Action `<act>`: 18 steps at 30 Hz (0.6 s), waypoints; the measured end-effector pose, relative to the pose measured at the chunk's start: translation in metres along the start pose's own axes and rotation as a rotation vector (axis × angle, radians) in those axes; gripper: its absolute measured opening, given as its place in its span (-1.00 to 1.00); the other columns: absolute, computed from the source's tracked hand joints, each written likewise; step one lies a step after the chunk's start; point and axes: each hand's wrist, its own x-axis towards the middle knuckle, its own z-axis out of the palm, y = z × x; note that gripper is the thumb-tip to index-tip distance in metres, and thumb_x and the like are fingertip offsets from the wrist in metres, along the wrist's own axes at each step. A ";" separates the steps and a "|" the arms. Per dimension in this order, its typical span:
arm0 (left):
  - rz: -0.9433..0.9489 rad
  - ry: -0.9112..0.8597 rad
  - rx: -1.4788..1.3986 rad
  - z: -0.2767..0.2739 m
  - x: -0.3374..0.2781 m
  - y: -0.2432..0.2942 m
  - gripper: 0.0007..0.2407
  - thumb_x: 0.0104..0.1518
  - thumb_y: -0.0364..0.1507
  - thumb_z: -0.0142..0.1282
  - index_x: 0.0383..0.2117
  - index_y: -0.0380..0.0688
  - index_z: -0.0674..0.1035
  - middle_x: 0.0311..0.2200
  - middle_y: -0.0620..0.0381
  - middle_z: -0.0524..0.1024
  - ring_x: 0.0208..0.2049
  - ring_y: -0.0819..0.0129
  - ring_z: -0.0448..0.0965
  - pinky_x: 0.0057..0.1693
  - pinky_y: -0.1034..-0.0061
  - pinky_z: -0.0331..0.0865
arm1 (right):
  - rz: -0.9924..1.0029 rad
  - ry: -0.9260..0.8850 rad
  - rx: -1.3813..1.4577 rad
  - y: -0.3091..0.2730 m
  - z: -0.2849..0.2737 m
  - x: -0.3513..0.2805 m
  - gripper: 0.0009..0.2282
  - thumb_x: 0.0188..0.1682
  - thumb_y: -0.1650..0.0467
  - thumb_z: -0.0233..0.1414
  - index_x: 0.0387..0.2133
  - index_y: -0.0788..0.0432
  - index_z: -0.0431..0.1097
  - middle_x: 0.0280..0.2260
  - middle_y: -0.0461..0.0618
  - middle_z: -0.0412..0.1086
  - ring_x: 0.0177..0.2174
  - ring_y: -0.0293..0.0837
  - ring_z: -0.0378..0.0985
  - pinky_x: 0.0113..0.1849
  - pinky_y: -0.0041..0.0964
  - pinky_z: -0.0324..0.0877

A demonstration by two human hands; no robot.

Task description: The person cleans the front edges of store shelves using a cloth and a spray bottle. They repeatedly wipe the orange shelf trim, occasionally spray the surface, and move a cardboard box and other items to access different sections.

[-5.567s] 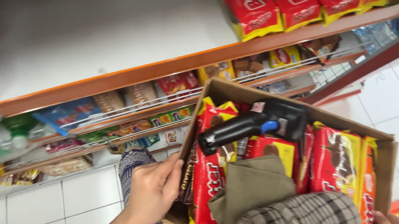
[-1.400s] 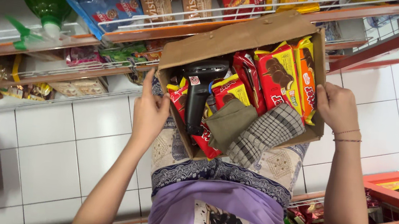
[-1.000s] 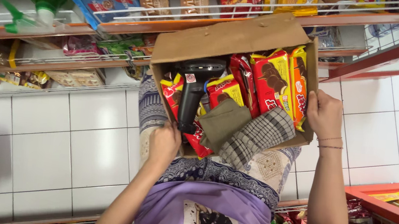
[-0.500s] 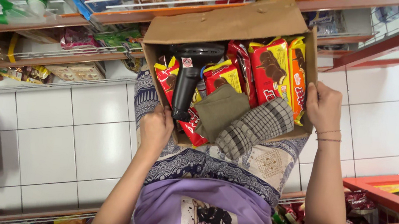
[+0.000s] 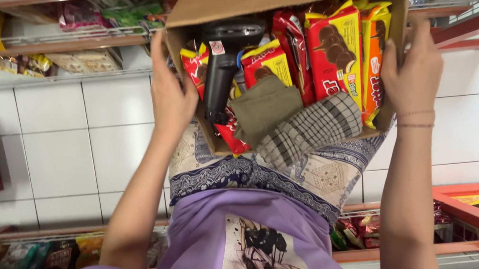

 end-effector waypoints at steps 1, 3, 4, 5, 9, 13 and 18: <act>0.193 0.045 0.100 0.000 0.008 0.001 -0.20 0.01 -0.82 -0.04 0.43 -0.06 -0.09 0.07 -0.53 0.43 0.05 -0.34 0.56 0.10 0.16 0.49 | -0.058 0.017 -0.034 -0.004 -0.001 0.011 -0.68 0.10 0.61 0.04 0.11 0.35 0.21 -0.22 0.27 0.46 -0.25 0.27 0.52 -0.26 0.03 0.39; 0.052 -0.058 -0.007 -0.002 0.018 0.002 -0.22 0.06 -0.80 -0.06 0.44 -0.03 -0.08 0.02 -0.38 0.52 -0.03 -0.23 0.64 0.03 0.19 0.52 | -0.178 0.056 -0.097 -0.011 -0.002 0.031 -0.59 0.01 0.65 0.01 0.15 0.46 0.14 -0.17 0.40 0.43 -0.30 0.34 0.47 -0.33 0.06 0.38; -0.014 -0.109 -0.062 -0.004 0.021 0.003 -0.24 0.08 -0.78 -0.07 0.45 -0.02 -0.08 0.00 -0.31 0.57 -0.07 -0.17 0.68 0.00 0.21 0.53 | -0.144 0.004 -0.104 -0.015 -0.005 0.036 -0.63 0.04 0.64 0.02 0.13 0.40 0.17 -0.17 0.39 0.44 -0.29 0.36 0.47 -0.31 0.09 0.38; -0.078 -0.137 -0.093 -0.006 0.023 0.003 -0.26 0.11 -0.76 -0.02 0.44 0.01 -0.03 -0.09 -0.27 0.59 -0.18 -0.11 0.69 -0.08 0.25 0.52 | -0.110 -0.048 -0.111 -0.018 -0.007 0.040 -0.66 0.07 0.63 0.02 0.12 0.33 0.21 -0.16 0.38 0.45 -0.29 0.38 0.47 -0.30 0.13 0.39; -0.144 -0.168 -0.144 -0.005 0.028 0.002 -0.36 0.13 -0.74 0.04 0.35 0.04 0.14 -0.31 -0.16 0.62 -0.37 0.05 0.70 -0.21 0.39 0.50 | -0.084 -0.107 -0.097 -0.010 -0.005 0.042 -0.72 0.11 0.61 -0.01 0.08 0.33 0.21 -0.20 0.36 0.46 -0.33 0.41 0.46 -0.32 0.18 0.35; -0.120 -0.135 -0.135 -0.009 0.030 0.008 -0.46 0.07 -0.78 -0.02 0.21 -0.02 0.27 -0.35 -0.13 0.59 -0.40 0.10 0.69 -0.28 0.43 0.46 | -0.074 -0.123 -0.127 0.017 0.003 0.036 -0.72 0.12 0.63 -0.02 0.08 0.31 0.20 -0.23 0.37 0.44 -0.29 0.40 0.46 -0.27 0.18 0.34; -0.140 -0.142 -0.130 -0.011 0.032 0.029 -0.55 0.04 -0.77 -0.01 0.08 -0.06 0.40 -0.45 -0.09 0.57 -0.60 0.15 0.57 -0.39 0.42 0.36 | -0.014 -0.135 -0.078 0.044 0.006 0.032 -0.52 0.10 0.67 -0.06 0.31 0.28 0.09 -0.31 0.37 0.43 -0.27 0.37 0.48 -0.21 0.17 0.34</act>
